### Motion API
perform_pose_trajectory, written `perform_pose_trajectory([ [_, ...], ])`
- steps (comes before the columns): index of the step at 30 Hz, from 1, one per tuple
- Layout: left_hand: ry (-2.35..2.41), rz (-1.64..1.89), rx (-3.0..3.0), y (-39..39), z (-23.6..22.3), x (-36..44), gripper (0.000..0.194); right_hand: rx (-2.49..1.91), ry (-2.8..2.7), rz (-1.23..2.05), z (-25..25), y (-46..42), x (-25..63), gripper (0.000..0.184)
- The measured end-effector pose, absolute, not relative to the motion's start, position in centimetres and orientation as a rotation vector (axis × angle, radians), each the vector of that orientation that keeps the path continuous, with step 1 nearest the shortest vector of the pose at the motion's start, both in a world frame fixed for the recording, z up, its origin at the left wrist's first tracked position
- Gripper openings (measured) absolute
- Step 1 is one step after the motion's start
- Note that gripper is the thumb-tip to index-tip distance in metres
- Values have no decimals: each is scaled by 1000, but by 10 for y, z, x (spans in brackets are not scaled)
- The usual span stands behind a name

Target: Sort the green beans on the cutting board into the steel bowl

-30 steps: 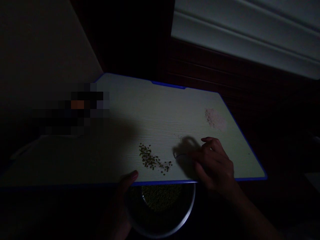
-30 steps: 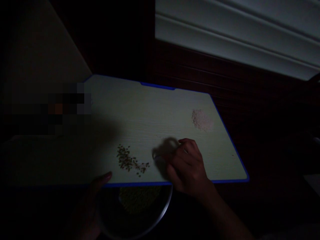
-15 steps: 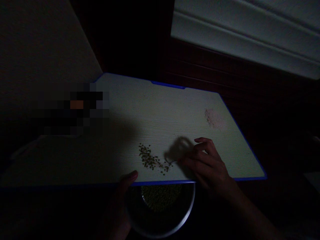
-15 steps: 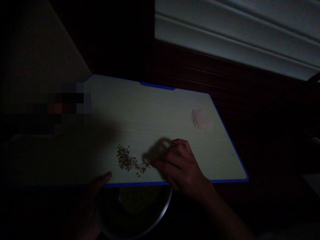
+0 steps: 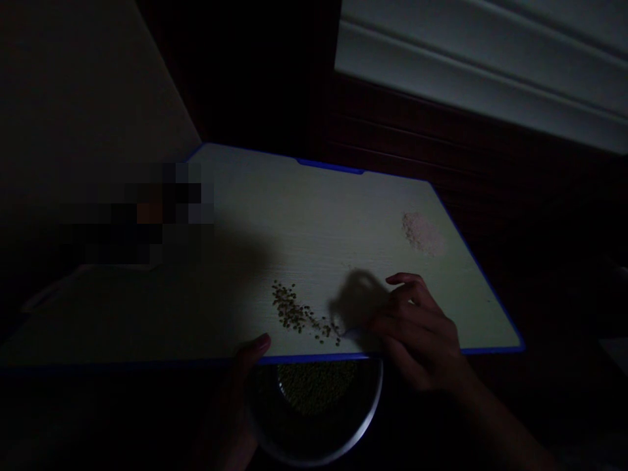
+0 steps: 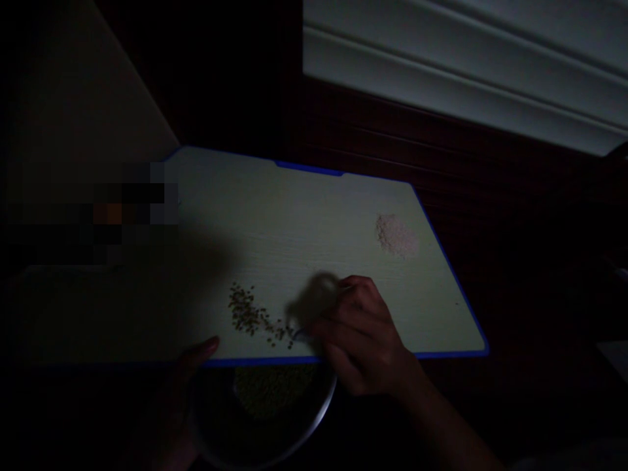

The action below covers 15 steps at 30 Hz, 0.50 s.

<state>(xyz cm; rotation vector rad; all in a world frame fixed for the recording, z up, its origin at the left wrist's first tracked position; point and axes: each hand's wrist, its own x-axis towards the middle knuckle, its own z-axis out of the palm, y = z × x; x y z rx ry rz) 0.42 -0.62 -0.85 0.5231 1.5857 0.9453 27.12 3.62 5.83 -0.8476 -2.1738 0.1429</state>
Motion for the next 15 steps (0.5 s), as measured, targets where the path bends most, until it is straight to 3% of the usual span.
perform_pose_trajectory([
  [8, 1502, 909, 273, 7, 6, 12, 35, -757, -2228, 166, 58, 38, 270, 31],
  [15, 1571, 960, 451, 0, -12, 5, 43, -731, -2232, 198, 56, 39, 271, 29],
])
